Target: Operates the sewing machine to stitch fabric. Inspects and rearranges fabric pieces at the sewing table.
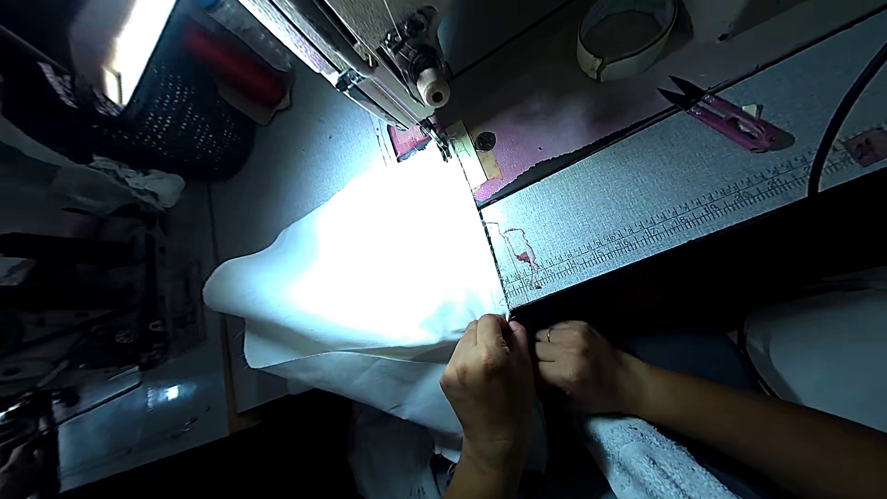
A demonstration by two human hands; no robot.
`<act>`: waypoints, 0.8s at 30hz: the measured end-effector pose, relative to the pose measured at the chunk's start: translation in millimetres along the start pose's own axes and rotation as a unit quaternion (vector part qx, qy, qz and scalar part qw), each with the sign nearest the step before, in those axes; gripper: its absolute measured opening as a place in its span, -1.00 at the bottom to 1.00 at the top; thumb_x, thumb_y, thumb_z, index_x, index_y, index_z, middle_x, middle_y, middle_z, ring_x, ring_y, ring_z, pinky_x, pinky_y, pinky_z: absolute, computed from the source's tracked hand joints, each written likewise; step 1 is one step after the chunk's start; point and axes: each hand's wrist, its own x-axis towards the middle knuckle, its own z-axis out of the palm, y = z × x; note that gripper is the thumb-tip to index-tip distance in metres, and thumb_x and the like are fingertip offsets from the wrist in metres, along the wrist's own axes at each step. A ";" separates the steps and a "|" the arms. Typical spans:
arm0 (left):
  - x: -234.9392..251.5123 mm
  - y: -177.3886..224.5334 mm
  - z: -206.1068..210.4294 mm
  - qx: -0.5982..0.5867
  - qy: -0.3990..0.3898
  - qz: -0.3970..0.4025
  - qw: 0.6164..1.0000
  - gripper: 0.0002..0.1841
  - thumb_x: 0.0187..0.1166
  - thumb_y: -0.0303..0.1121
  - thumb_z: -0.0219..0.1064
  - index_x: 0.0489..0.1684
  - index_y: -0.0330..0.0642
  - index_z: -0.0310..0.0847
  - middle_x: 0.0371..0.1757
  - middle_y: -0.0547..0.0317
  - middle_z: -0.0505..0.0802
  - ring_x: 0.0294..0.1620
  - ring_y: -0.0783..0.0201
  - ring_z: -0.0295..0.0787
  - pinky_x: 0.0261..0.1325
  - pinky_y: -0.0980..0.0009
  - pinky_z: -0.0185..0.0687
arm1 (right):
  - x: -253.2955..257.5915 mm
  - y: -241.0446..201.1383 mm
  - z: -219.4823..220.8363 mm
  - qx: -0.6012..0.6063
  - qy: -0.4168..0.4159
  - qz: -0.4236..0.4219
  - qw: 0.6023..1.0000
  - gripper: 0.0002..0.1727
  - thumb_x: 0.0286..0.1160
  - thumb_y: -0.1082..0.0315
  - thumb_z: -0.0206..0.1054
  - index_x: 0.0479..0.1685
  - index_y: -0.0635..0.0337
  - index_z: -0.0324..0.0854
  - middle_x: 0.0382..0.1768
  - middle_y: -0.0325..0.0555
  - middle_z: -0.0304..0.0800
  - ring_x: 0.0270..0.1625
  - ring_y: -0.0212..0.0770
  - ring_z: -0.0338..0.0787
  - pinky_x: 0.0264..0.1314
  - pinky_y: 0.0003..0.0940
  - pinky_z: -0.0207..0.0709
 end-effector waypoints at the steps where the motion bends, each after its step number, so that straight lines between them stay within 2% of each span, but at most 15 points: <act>1: -0.6 0.3 0.8 0.011 0.006 0.005 1.000 -0.85 0.28 -0.34 0.47 -0.64 -0.14 0.73 -0.66 0.24 0.73 -0.61 0.37 0.71 -0.63 0.42 0.42 | -0.8 -3.7 -10.6 0.030 -0.038 0.021 0.999 -0.66 0.45 0.24 0.27 -0.72 0.11 0.57 -0.73 -0.17 0.51 -0.60 -0.16 0.59 -0.54 -0.25 0.40; 3: -0.2 1.6 1.8 0.035 0.017 0.011 0.999 -0.83 0.28 -0.33 0.47 -0.66 -0.14 0.70 -0.67 0.22 0.71 -0.61 0.33 0.70 -0.65 0.39 0.37 | 6.7 -8.5 -35.5 0.057 -0.028 0.065 0.996 -0.71 0.45 0.23 0.26 -0.61 0.14 0.65 -0.68 -0.17 0.54 -0.54 -0.19 0.60 -0.49 -0.28 0.42; 5: -0.6 3.7 1.6 0.054 0.018 0.015 0.998 -0.80 0.29 -0.32 0.47 -0.68 -0.14 0.67 -0.68 0.20 0.69 -0.63 0.30 0.69 -0.68 0.37 0.33 | 27.5 -10.0 -60.2 -0.006 0.016 0.090 0.996 -0.75 0.53 0.30 0.24 -0.32 0.15 0.83 -0.52 -0.16 0.70 -0.39 -0.20 0.68 -0.35 -0.31 0.50; 6: -0.6 4.4 1.5 0.063 0.018 0.018 0.998 -0.79 0.29 -0.31 0.47 -0.70 -0.14 0.64 -0.68 0.20 0.67 -0.64 0.29 0.68 -0.68 0.37 0.31 | 41.2 -7.1 -68.4 -0.054 0.019 0.085 0.995 -0.74 0.51 0.34 0.23 -0.16 0.11 0.88 -0.37 -0.16 0.79 -0.25 -0.20 0.75 -0.23 -0.32 0.57; 7: -0.4 4.4 1.4 0.068 0.016 0.022 0.997 -0.78 0.30 -0.30 0.46 -0.70 -0.14 0.64 -0.68 0.20 0.66 -0.64 0.28 0.67 -0.68 0.37 0.30 | 55.7 -1.5 -73.1 -0.091 0.004 0.072 0.993 -0.69 0.46 0.38 0.22 0.00 0.08 0.88 -0.16 -0.14 0.86 -0.02 -0.16 0.79 -0.01 -0.27 0.60; 8: -0.2 3.9 1.3 0.072 0.015 0.027 0.997 -0.78 0.30 -0.30 0.46 -0.71 -0.13 0.63 -0.69 0.20 0.65 -0.64 0.28 0.67 -0.69 0.36 0.29 | 70.2 6.2 -75.2 -0.118 -0.028 0.063 0.991 -0.60 0.43 0.40 0.20 0.19 0.06 0.83 0.10 -0.11 0.87 0.28 -0.11 0.77 0.31 -0.19 0.58; 9: 0.2 3.6 0.9 0.075 0.013 0.032 0.997 -0.78 0.30 -0.30 0.46 -0.70 -0.13 0.63 -0.69 0.20 0.64 -0.65 0.28 0.67 -0.69 0.36 0.28 | 84.5 16.2 -74.2 -0.131 -0.067 0.058 0.987 -0.49 0.40 0.42 0.19 0.37 0.06 0.74 0.36 -0.10 0.79 0.54 -0.08 0.64 0.58 -0.11 0.44; 10: 0.6 3.8 0.3 0.080 0.009 0.036 0.996 -0.79 0.29 -0.30 0.46 -0.70 -0.13 0.64 -0.69 0.20 0.63 -0.65 0.27 0.66 -0.70 0.36 0.28 | 97.5 27.3 -71.2 -0.135 -0.105 0.056 0.984 -0.40 0.39 0.44 0.17 0.53 0.08 0.63 0.55 -0.10 0.66 0.71 -0.07 0.48 0.75 -0.03 0.26; 12: 2.0 4.8 -1.9 0.093 0.003 0.043 0.995 -0.80 0.29 -0.32 0.47 -0.68 -0.14 0.65 -0.67 0.18 0.65 -0.63 0.26 0.68 -0.69 0.36 0.31 | 118.0 49.0 -64.6 -0.134 -0.164 0.058 0.976 -0.33 0.45 0.49 0.13 0.69 0.12 0.47 0.72 -0.12 0.44 0.84 -0.08 0.27 0.89 0.09 -0.03; 14: 3.9 5.7 -3.6 0.102 0.005 0.049 0.994 -0.82 0.28 -0.35 0.47 -0.68 -0.14 0.66 -0.67 0.19 0.64 -0.63 0.25 0.67 -0.69 0.38 0.30 | 131.0 65.1 -60.7 -0.143 -0.196 0.057 0.968 -0.37 0.52 0.49 0.06 0.67 0.14 0.49 0.73 -0.11 0.44 0.84 -0.08 0.27 0.90 0.10 -0.09; 17: 7.0 6.1 -7.1 0.104 -0.008 0.055 0.993 -0.82 0.28 -0.33 0.47 -0.68 -0.13 0.67 -0.66 0.20 0.63 -0.61 0.27 0.66 -0.67 0.38 0.30 | 128.5 71.3 -60.7 -0.137 -0.219 0.033 0.965 -0.41 0.56 0.43 0.04 0.62 0.15 0.55 0.65 -0.07 0.54 0.78 -0.08 0.38 0.90 0.03 -0.02; 19: 10.0 5.6 -10.3 0.084 -0.021 0.061 0.994 -0.84 0.30 -0.32 0.43 -0.64 -0.12 0.68 -0.63 0.20 0.64 -0.58 0.24 0.65 -0.65 0.37 0.29 | 115.7 65.3 -64.9 -0.109 -0.223 0.009 0.969 -0.44 0.57 0.42 0.06 0.58 0.12 0.59 0.61 -0.12 0.60 0.75 -0.12 0.43 0.90 -0.01 0.03; 21: 9.6 2.7 -12.4 0.055 -0.025 0.067 0.996 -0.85 0.36 -0.30 0.37 -0.55 -0.12 0.73 -0.55 0.17 0.69 -0.52 0.20 0.68 -0.64 0.36 0.32 | 101.6 54.9 -70.1 -0.080 -0.225 -0.004 0.971 -0.47 0.54 0.44 0.12 0.50 0.04 0.67 0.56 -0.18 0.66 0.73 -0.16 0.45 0.88 -0.03 0.10; 24: 4.3 -0.9 -13.1 0.032 -0.019 0.057 0.998 -0.82 0.40 -0.26 0.34 -0.43 -0.15 0.80 -0.35 0.08 0.82 -0.35 0.13 0.79 -0.54 0.35 0.47 | 83.0 37.0 -70.5 -0.042 -0.213 -0.009 0.976 -0.49 0.53 0.51 0.11 0.40 0.00 0.75 0.48 -0.23 0.73 0.71 -0.18 0.49 0.87 -0.05 0.12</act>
